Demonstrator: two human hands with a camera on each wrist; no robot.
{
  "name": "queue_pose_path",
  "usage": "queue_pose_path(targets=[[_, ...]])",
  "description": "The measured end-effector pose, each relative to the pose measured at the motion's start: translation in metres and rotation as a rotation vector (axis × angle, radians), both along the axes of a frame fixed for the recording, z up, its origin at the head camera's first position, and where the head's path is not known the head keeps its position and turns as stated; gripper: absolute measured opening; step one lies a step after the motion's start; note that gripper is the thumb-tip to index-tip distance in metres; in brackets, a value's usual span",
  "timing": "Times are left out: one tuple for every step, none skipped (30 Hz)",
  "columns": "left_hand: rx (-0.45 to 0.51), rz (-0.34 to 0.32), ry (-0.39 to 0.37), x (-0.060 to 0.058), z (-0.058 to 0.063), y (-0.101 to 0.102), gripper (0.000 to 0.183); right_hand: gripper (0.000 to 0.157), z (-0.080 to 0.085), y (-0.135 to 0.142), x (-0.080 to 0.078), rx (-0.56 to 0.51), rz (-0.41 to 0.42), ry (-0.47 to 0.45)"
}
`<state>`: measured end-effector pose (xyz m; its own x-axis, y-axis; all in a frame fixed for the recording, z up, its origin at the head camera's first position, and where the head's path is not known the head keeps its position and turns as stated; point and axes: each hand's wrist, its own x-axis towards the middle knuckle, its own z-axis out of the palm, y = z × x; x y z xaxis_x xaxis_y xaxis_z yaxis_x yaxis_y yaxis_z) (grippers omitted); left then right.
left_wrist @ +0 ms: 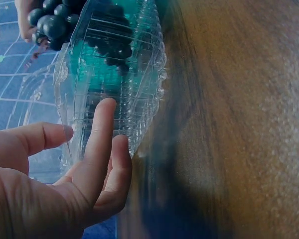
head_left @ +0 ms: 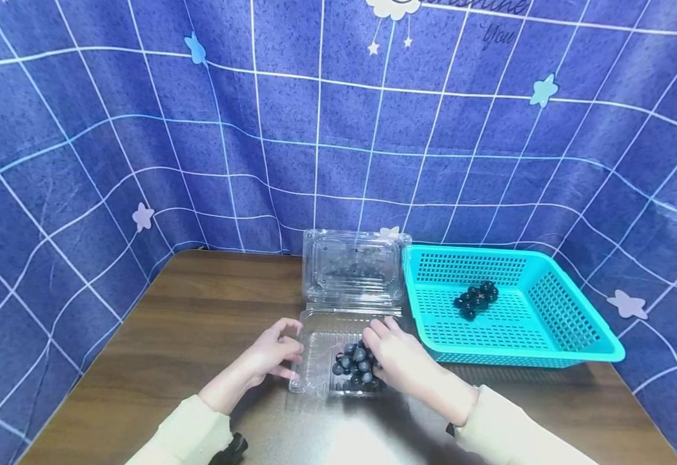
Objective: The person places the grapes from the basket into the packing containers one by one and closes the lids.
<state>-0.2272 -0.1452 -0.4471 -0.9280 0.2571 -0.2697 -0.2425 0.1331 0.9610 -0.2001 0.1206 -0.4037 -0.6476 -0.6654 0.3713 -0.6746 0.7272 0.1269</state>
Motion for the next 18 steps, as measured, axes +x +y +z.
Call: queue_pose_path(targets=[[0.000,0.001,-0.001,0.000,0.000,0.000,0.053,0.051,-0.002,-0.002,0.000,0.002,-0.003,-0.004],[0.001,0.002,-0.001,0.000,0.000,0.000,0.053,0.051,-0.003,-0.003,0.000,0.006,-0.010,-0.008],[0.002,0.004,-0.001,0.000,0.000,0.001,0.053,0.051,-0.005,-0.004,0.000,0.007,-0.014,-0.011],[0.003,0.004,-0.002,0.000,0.000,0.001,0.052,0.051,-0.006,-0.006,-0.001,0.008,-0.017,-0.015],[0.003,0.004,-0.003,0.000,0.000,0.001,0.052,0.051,-0.007,-0.007,-0.001,0.011,-0.020,-0.018],[0.004,0.004,-0.003,0.000,0.001,0.001,0.052,0.051,-0.008,-0.008,-0.002,0.013,-0.022,-0.023],[0.005,0.003,-0.004,0.000,0.001,0.001,0.052,0.052,-0.009,-0.009,-0.002,0.019,-0.026,-0.025],[0.005,0.001,-0.003,0.000,0.001,0.000,0.052,0.052,-0.010,-0.010,-0.003,0.025,-0.029,-0.025],[0.005,0.002,-0.005,0.000,0.002,0.000,0.052,0.053,-0.011,-0.010,-0.003,0.031,-0.032,-0.027],[0.005,0.002,-0.005,0.000,0.002,0.000,0.052,0.053,-0.011,-0.011,-0.004,0.039,-0.034,-0.028],[0.006,0.002,-0.006,0.000,0.002,0.000,0.052,0.054,-0.012,-0.012,-0.004,0.049,-0.035,-0.026],[0.006,0.003,-0.007,0.000,0.002,0.000,0.052,0.054,-0.013,-0.013,-0.005,0.058,-0.035,-0.026],[0.007,0.004,-0.008,0.000,0.002,0.001,0.053,0.054,-0.015,-0.014,-0.006,0.066,-0.035,-0.023],[0.006,0.006,-0.008,0.000,0.002,0.001,0.053,0.054,-0.016,-0.014,-0.006,0.071,-0.033,-0.021],[0.007,0.009,-0.010,0.000,0.002,0.001,0.053,0.054,-0.017,-0.015,-0.006,0.078,-0.031,-0.016],[0.007,0.010,-0.010,0.000,0.002,0.001,0.053,0.054,-0.018,-0.016,-0.007,0.080,-0.028,-0.010],[0.007,0.012,-0.011,0.000,0.003,0.001,0.053,0.054,-0.019,-0.017,-0.007,0.082,-0.024,-0.003],[0.007,0.014,-0.011,0.001,0.003,0.001,0.053,0.054,-0.020,-0.018,-0.008,0.081,-0.019,0.005]])
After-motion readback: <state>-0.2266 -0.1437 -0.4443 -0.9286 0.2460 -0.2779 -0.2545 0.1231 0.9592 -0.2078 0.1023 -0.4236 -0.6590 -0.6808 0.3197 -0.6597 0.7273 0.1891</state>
